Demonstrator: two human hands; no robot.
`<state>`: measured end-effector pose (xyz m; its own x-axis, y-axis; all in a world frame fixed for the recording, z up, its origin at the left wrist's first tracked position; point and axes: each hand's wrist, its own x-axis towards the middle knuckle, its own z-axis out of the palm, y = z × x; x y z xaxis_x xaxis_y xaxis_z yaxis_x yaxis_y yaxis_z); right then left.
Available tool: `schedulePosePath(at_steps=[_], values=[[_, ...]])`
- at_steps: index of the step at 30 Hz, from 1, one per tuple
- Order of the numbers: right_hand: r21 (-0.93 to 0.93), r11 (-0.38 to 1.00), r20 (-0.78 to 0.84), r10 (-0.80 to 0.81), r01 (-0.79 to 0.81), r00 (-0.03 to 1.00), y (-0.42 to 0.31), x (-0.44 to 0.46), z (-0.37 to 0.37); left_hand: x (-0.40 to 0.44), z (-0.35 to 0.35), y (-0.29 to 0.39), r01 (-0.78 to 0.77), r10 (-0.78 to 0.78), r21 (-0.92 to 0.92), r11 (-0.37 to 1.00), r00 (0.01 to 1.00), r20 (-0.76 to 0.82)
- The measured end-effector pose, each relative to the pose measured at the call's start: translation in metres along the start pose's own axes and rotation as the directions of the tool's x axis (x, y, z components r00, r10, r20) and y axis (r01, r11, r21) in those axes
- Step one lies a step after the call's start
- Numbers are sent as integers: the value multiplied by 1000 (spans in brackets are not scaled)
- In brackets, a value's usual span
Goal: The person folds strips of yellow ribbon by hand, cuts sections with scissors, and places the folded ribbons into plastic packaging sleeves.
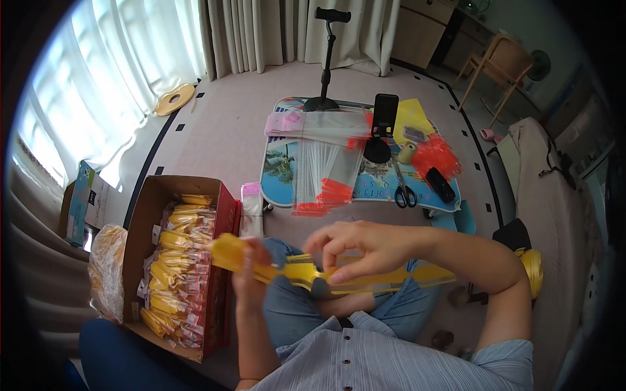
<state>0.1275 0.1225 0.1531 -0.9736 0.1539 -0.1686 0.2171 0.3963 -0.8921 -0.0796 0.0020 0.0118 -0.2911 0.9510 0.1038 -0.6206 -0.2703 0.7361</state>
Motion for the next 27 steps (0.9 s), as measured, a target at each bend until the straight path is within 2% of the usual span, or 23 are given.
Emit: schedulePosePath(at_steps=[1,3,5,8,11,14,15,17,19,20,22,23,24,25,27], values=[[-56,988,-94,-150,145,984,2,4,4,-7,11,-11,82,-80,-27,996,995,65],[3,997,-97,-78,78,992,-6,11,5,-20,34,-34,102,-76,-217,971,989,127],[62,996,-130,-48,57,990,-10,18,7,-29,63,-37,84,-9,-290,953,968,250],[125,989,-210,-50,78,976,-13,25,12,-31,89,-35,106,-8,-256,961,935,355],[150,986,-243,-32,71,970,-17,29,13,-31,93,-36,95,-45,-106,990,915,401],[160,985,-238,-19,59,971,-17,32,14,-33,94,-35,72,-61,-21,997,939,339],[151,987,-223,-19,54,975,-15,33,13,-35,96,-34,110,-95,-51,993,966,241],[167,985,-230,-2,42,973,-13,33,14,-38,98,-33,169,-166,-125,978,985,40],[216,976,-276,33,28,961,-13,30,17,-28,80,-24,160,-130,-379,911,986,104],[264,965,-241,68,-2,968,-1,28,20,-21,69,-17,158,-107,-497,853,986,130],[354,933,-166,132,-66,977,30,20,24,-4,67,10,17,68,-604,797,991,118],[370,906,27,213,-208,977,34,10,18,-1,61,19,-40,60,-599,799,998,14],[354,868,221,284,-348,933,36,-1,8,2,55,27,-99,57,-589,802,994,-90],[315,852,297,330,-418,896,36,-9,3,4,48,33,-157,53,-573,804,980,-194],[219,810,440,416,-544,796,30,-21,-4,6,29,40,-216,100,-592,777,970,-222]])
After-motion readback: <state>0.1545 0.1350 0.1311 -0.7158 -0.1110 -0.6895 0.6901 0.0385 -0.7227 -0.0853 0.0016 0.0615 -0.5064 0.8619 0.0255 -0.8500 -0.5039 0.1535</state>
